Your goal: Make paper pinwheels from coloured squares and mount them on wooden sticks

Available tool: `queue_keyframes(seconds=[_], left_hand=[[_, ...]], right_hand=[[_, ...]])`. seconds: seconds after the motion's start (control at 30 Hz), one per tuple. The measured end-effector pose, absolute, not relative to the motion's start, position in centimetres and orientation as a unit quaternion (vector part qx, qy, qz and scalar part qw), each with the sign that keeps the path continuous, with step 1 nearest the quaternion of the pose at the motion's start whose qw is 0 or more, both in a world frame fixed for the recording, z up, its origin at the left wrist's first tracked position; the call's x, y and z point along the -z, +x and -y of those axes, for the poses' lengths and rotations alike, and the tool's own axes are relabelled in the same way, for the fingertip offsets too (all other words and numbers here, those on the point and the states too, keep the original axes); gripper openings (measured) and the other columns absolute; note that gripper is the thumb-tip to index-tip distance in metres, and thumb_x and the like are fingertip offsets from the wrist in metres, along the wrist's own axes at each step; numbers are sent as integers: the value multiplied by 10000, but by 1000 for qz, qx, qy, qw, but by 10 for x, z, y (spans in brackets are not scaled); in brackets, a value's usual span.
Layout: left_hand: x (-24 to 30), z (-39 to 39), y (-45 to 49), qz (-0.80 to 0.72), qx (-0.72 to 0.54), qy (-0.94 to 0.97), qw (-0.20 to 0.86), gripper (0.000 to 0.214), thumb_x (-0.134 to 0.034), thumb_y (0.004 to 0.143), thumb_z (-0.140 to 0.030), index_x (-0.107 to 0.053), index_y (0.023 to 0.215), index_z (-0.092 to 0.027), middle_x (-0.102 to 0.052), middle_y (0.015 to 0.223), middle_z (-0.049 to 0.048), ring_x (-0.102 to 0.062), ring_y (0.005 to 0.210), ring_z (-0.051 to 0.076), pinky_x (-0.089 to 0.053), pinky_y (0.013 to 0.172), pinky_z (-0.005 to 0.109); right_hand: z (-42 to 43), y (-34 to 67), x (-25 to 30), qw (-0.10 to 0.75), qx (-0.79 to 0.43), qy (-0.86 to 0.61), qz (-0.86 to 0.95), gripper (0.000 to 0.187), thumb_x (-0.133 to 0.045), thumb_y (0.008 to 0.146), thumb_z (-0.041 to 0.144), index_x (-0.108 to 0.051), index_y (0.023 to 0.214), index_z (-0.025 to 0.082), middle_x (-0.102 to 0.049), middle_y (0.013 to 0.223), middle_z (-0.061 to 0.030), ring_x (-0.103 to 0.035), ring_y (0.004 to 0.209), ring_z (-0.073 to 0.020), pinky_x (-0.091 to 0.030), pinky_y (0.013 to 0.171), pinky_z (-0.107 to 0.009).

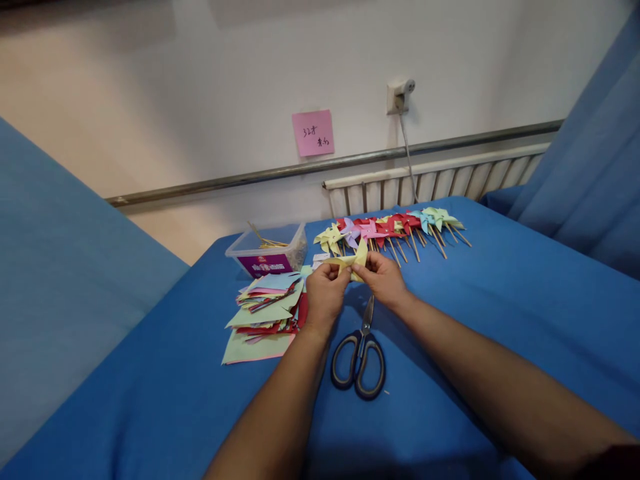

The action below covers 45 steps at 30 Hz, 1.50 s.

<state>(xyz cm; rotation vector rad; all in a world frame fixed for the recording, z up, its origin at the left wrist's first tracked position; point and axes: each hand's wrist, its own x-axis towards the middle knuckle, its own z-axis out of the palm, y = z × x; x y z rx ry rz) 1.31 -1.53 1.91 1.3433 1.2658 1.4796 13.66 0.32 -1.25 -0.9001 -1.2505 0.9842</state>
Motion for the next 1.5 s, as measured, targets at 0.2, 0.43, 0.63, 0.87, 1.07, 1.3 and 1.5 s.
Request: queue_keyframes(seconds=[0.2,0.43,0.63,0.87,1.07,1.3,1.5], left_hand=[[-18,15,13,-485,-584,501,416,157,-743,617,-273,-661,678,-155,-617,581,-24,-546,533,103,-429,556,218],[-20,17,15,-471,-573,454,493,268,-797,548,-328,-658,683,-143,-597,578,-22,-498,505,81,-394,523,211],[-20,17,13,-467,-572,443,509,303,-823,530,-352,-635,637,-140,-575,550,-30,-479,493,74,-377,521,209],[-17,13,9,-471,-572,451,498,283,-812,554,-342,-648,665,-139,-601,574,-23,-506,515,85,-395,540,213],[-11,9,8,-485,-566,487,454,301,-813,551,-362,-650,673,-141,-605,580,-27,-496,509,81,-374,519,205],[-10,10,9,-487,-567,494,444,230,-772,591,-291,-639,697,-136,-633,601,-11,-542,532,93,-411,544,205],[-4,14,19,-490,-565,485,452,251,-708,660,-229,-633,881,-136,-711,789,62,-656,688,165,-498,669,278]], right_hand=[[-4,134,15,613,-420,-414,526,264,-689,694,440,-629,789,201,-649,713,-7,-559,645,-163,-436,584,-277],[-3,133,16,618,-424,-429,504,266,-721,666,429,-648,789,204,-671,702,-18,-592,688,-193,-461,588,-291],[4,135,9,613,-513,-375,470,335,-707,674,494,-642,794,187,-666,705,-4,-585,629,-160,-463,590,-283],[9,133,5,612,-572,-331,434,370,-789,599,453,-645,807,183,-692,747,-17,-621,660,-167,-477,649,-296],[5,131,10,614,-567,-356,418,415,-820,546,436,-650,820,176,-706,772,-32,-625,654,-176,-477,637,-303],[2,132,13,605,-551,-386,425,387,-800,553,433,-660,790,161,-686,708,-18,-601,616,-166,-469,600,-294],[-5,130,22,647,-477,-433,407,274,-752,584,372,-661,730,158,-675,686,-9,-585,622,-162,-454,592,-281]])
